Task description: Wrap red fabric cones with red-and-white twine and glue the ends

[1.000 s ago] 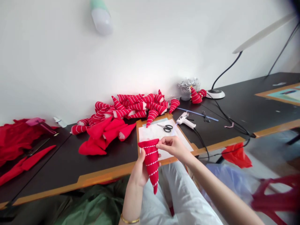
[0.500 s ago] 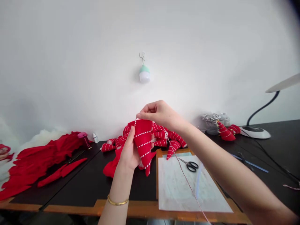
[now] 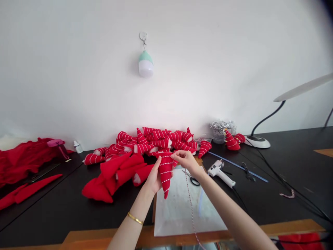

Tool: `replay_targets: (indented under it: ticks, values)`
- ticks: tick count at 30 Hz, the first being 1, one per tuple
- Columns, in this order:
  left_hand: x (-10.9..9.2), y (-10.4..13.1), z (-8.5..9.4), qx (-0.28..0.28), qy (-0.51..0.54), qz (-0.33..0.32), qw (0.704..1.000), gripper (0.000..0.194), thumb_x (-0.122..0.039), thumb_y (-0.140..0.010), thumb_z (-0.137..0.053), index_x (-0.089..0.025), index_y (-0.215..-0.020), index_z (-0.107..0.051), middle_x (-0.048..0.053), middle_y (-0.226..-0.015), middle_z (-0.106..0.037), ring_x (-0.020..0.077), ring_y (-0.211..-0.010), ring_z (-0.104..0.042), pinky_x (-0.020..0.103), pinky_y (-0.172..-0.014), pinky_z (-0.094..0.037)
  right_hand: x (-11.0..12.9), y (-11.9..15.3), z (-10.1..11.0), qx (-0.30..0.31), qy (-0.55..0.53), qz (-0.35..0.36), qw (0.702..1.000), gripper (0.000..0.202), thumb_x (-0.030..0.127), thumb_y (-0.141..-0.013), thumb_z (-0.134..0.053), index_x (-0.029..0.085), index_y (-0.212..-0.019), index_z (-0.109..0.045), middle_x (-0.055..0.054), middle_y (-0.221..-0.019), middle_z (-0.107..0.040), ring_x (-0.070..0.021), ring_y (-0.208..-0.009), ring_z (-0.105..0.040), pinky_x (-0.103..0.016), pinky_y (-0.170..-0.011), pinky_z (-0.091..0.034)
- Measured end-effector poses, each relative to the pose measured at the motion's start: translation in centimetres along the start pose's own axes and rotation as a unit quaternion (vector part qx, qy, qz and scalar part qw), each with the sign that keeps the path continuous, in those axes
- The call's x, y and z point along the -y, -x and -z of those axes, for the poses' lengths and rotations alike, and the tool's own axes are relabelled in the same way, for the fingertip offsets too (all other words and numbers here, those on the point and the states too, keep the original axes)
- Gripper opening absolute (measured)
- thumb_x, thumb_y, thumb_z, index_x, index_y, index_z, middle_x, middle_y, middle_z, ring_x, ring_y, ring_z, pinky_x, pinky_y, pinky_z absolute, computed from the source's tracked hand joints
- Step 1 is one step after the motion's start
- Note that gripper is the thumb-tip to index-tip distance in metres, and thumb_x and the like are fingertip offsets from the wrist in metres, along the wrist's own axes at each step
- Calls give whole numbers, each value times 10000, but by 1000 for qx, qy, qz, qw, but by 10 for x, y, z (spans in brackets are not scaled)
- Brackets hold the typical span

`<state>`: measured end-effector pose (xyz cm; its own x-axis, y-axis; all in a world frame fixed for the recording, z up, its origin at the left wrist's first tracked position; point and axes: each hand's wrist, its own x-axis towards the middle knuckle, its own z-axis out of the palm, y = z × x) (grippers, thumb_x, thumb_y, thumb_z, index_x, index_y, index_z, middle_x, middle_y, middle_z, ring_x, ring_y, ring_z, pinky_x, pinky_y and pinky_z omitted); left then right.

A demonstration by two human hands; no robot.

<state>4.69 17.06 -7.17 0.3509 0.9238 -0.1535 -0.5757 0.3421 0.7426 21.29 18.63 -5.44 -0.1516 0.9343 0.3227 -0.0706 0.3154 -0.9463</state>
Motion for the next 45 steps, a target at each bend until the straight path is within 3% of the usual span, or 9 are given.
replay_targets:
  ticks: [5,8,13,18,22,26,31,38,45]
  values:
    - [22,-32,24,-11,4,32,999,482,-497,-892,-624,-96,-1159,-631,126,-841,-729,195,-672,-686,285,-581,-556,-57,-5,13,-27,-45,-49,997,421,556,-711,-765,151,-741,-651,61,-540,-442,-52,-424,-278,-231,-414,-185]
    - [32,-36,29,-11,6,48,999,486,-510,-888,-620,-99,-1146,-632,120,-804,-721,197,-641,-682,297,-588,-559,-74,-1,18,-33,-75,-65,994,402,533,-719,-775,153,-756,-651,62,-549,-442,-52,-432,-271,-230,-416,-169]
    - [42,-32,32,-8,37,67,997,474,-524,-895,-600,-117,-1136,-630,118,-809,-720,207,-645,-687,317,-604,-568,-76,3,19,-42,-103,-79,991,393,520,-706,-788,155,-754,-650,60,-568,-464,-51,-436,-269,-233,-413,-169]
    - [43,-31,36,-5,59,38,998,457,-505,-909,-583,-104,-1121,-632,113,-814,-715,204,-676,-687,302,-590,-566,-70,6,18,-36,-96,-110,989,545,508,-680,-798,162,-1079,-659,107,-548,-370,-50,-437,-212,-216,-409,-157]
    - [44,-31,37,-7,54,68,996,509,-542,-893,-585,-104,-1149,-622,128,-871,-719,229,-749,-706,313,-612,-573,-67,8,19,-23,-11,-90,996,471,588,-722,-724,143,-877,-699,25,-632,-538,-67,-475,-315,-229,-433,-246]
    - [53,-34,36,-46,-59,16,997,681,-474,-793,-750,-198,-1350,-473,117,-1006,-714,242,-797,-721,312,-605,-569,-70,10,16,-59,71,-12,996,395,548,-771,-701,154,-781,-691,-41,-739,-662,-150,-638,-540,-272,-589,-424]
    - [60,-37,35,-100,-191,-63,974,982,-324,-688,-868,-255,-1463,-269,77,-977,-716,187,-709,-711,275,-608,-547,-72,14,8,-36,98,15,994,320,470,-825,-675,156,-860,-727,-58,-789,-710,-173,-679,-591,-289,-643,-461]
    - [52,-35,36,-81,-150,0,985,543,-373,-774,-784,-202,-1235,-552,49,-861,-710,184,-661,-699,232,-497,-500,-65,10,14,-41,69,-33,996,428,485,-749,-745,136,-998,-737,14,-631,-577,-107,-525,-440,-242,-487,-373]
    - [49,-33,38,-114,-70,31,991,413,-337,-784,-775,-155,-1120,-619,52,-783,-704,168,-628,-686,222,-486,-520,-75,7,20,-10,11,-103,995,501,515,-727,-748,135,-1052,-719,53,-607,-483,-50,-418,-297,-212,-375,-218]
